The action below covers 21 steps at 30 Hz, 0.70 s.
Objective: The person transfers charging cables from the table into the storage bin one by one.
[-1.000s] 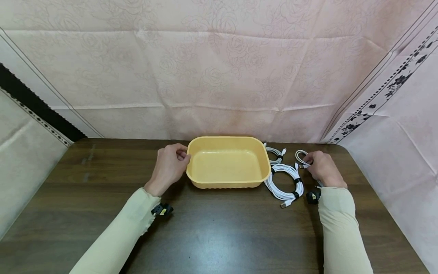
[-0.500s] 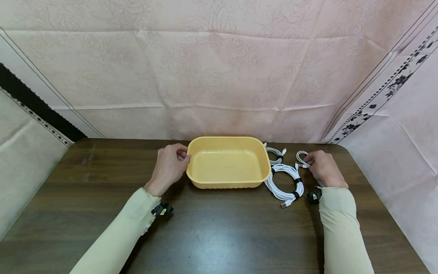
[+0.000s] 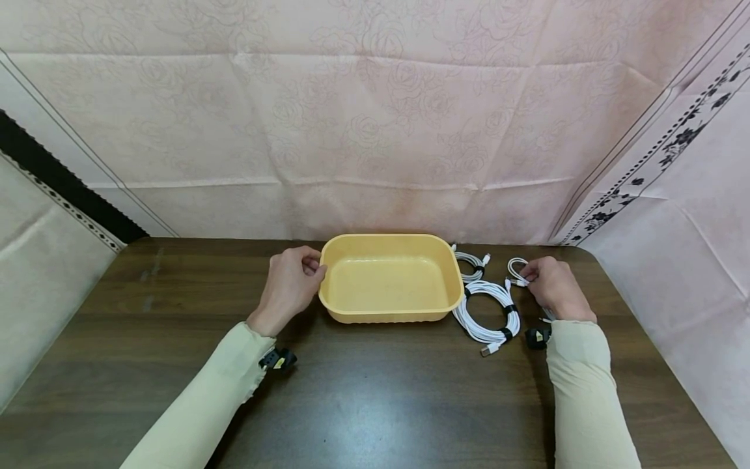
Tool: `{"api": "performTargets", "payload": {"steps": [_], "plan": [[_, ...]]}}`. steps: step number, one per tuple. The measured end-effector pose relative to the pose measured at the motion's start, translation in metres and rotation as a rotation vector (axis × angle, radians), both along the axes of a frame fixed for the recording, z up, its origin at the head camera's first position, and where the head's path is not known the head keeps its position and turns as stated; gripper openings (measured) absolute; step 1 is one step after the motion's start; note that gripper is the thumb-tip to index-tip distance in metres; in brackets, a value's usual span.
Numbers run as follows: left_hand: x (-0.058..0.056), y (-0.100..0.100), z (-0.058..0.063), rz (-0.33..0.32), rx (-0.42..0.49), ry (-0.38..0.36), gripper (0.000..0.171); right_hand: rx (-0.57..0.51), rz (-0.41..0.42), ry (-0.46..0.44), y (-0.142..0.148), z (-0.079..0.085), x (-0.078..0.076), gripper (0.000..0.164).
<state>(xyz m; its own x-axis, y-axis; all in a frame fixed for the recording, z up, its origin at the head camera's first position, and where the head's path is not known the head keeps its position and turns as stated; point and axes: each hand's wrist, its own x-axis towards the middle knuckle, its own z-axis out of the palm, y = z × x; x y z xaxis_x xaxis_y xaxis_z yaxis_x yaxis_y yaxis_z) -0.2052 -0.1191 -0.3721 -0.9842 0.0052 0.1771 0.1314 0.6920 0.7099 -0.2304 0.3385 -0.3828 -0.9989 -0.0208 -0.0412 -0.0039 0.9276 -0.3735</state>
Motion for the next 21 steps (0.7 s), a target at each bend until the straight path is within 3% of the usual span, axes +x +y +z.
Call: {"api": "performTargets", "payload": {"steps": [21], "plan": [[-0.0004,-0.0001,0.0005,-0.005,0.002,-0.003,0.021,0.007,0.010,0.097,-0.0011,0.0045,0.0032,0.026]]}}
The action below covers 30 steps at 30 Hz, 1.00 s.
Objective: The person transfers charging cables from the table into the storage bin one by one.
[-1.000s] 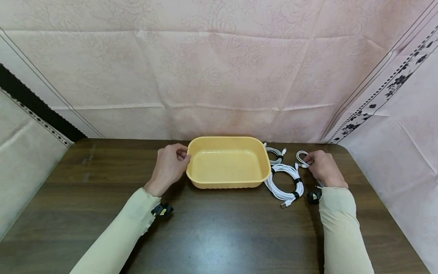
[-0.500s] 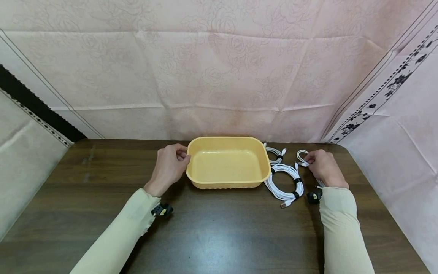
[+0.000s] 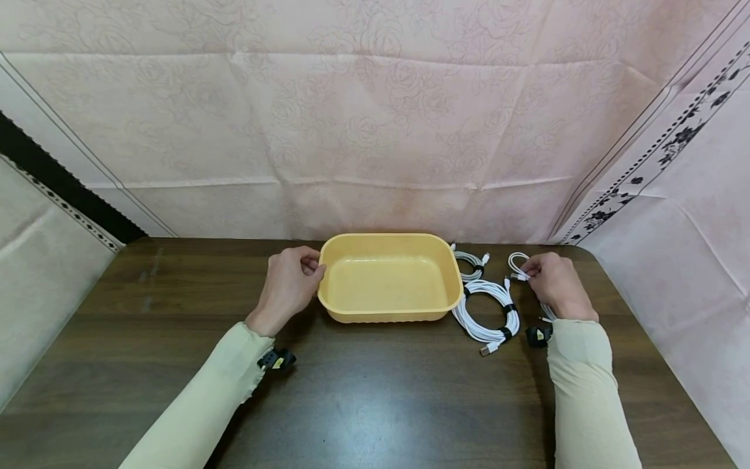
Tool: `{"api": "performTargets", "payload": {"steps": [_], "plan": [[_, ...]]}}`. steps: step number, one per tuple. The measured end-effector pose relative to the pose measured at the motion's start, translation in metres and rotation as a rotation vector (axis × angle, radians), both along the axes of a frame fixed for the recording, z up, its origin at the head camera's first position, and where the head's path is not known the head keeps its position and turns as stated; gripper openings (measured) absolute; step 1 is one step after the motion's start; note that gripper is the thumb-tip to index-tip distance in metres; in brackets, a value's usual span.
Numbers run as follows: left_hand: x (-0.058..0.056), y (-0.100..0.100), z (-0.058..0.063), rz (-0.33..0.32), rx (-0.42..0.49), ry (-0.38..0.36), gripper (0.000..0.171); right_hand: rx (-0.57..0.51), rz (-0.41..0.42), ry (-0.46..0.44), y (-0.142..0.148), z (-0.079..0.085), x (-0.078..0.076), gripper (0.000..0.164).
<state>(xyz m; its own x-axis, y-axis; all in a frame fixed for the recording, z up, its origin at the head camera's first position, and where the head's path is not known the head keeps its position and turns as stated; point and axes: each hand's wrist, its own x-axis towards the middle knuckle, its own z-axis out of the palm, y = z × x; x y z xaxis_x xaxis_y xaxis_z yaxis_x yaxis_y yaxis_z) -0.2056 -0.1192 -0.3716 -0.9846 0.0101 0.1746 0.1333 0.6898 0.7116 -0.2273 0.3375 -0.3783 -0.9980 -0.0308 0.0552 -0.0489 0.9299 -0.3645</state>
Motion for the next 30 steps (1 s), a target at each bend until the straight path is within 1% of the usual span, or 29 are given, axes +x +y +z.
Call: {"api": "performTargets", "payload": {"steps": [12,19,30], "plan": [[0.0004,0.0007,-0.0004,0.009,-0.010,-0.001,0.022,-0.011,-0.011,0.027,-0.0030,0.0048,0.0016,0.021],[0.0010,0.0008,-0.0006,0.009,-0.008,-0.006,0.022,-0.021,-0.014,0.033,-0.0032,0.0046,0.0009,0.021],[0.0009,0.0013,-0.0008,0.015,-0.006,-0.003,0.021,-0.033,-0.019,0.073,-0.0093,0.0078,0.0020,0.020]]}}
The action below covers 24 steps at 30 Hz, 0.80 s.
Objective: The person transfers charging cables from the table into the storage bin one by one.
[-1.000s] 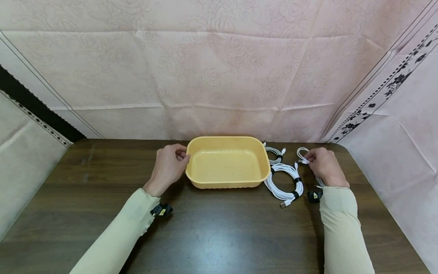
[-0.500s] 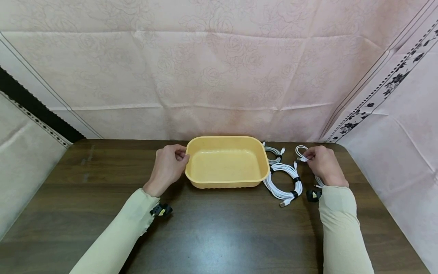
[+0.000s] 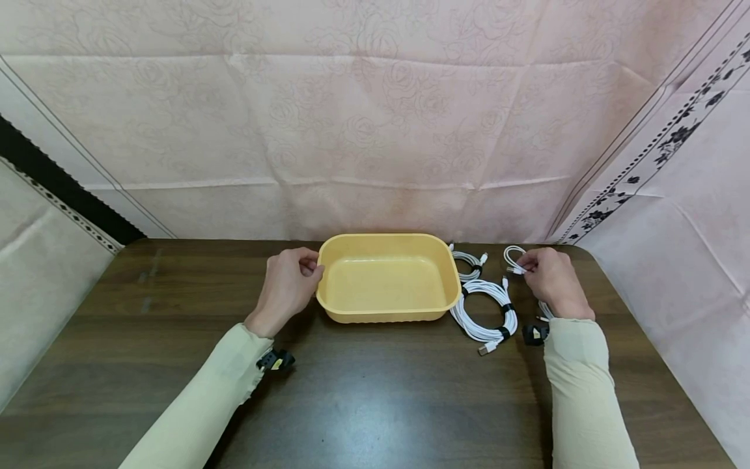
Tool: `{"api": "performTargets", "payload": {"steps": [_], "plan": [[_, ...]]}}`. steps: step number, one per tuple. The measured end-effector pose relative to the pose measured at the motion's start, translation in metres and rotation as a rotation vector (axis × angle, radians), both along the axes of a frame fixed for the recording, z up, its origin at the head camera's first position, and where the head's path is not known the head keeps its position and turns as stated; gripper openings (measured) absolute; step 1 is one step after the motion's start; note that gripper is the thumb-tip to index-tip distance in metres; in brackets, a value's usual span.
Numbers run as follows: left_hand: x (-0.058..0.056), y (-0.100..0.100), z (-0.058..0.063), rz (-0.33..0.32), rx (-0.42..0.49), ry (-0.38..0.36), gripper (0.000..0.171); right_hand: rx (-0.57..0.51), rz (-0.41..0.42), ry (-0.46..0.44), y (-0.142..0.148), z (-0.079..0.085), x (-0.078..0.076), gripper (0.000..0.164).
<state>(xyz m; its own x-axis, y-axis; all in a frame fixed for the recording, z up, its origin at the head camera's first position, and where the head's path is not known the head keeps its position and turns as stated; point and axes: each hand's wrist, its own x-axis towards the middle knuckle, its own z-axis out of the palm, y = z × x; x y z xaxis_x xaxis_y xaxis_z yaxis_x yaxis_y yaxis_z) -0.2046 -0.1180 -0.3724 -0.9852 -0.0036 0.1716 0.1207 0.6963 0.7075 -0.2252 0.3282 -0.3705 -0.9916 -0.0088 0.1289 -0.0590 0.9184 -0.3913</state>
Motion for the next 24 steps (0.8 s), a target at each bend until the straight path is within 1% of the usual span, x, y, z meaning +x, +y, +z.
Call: {"api": "performTargets", "payload": {"steps": [15,24], "plan": [[-0.0004,-0.0001,0.0001,-0.003,-0.001,0.003,0.021,0.003,0.005,0.049,-0.0033,0.0041,0.0002,0.023],[-0.0001,-0.0003,-0.0001,0.001,-0.001,-0.019,0.021,0.006,0.001,0.047,-0.0063,0.0068,0.0014,0.022]]}}
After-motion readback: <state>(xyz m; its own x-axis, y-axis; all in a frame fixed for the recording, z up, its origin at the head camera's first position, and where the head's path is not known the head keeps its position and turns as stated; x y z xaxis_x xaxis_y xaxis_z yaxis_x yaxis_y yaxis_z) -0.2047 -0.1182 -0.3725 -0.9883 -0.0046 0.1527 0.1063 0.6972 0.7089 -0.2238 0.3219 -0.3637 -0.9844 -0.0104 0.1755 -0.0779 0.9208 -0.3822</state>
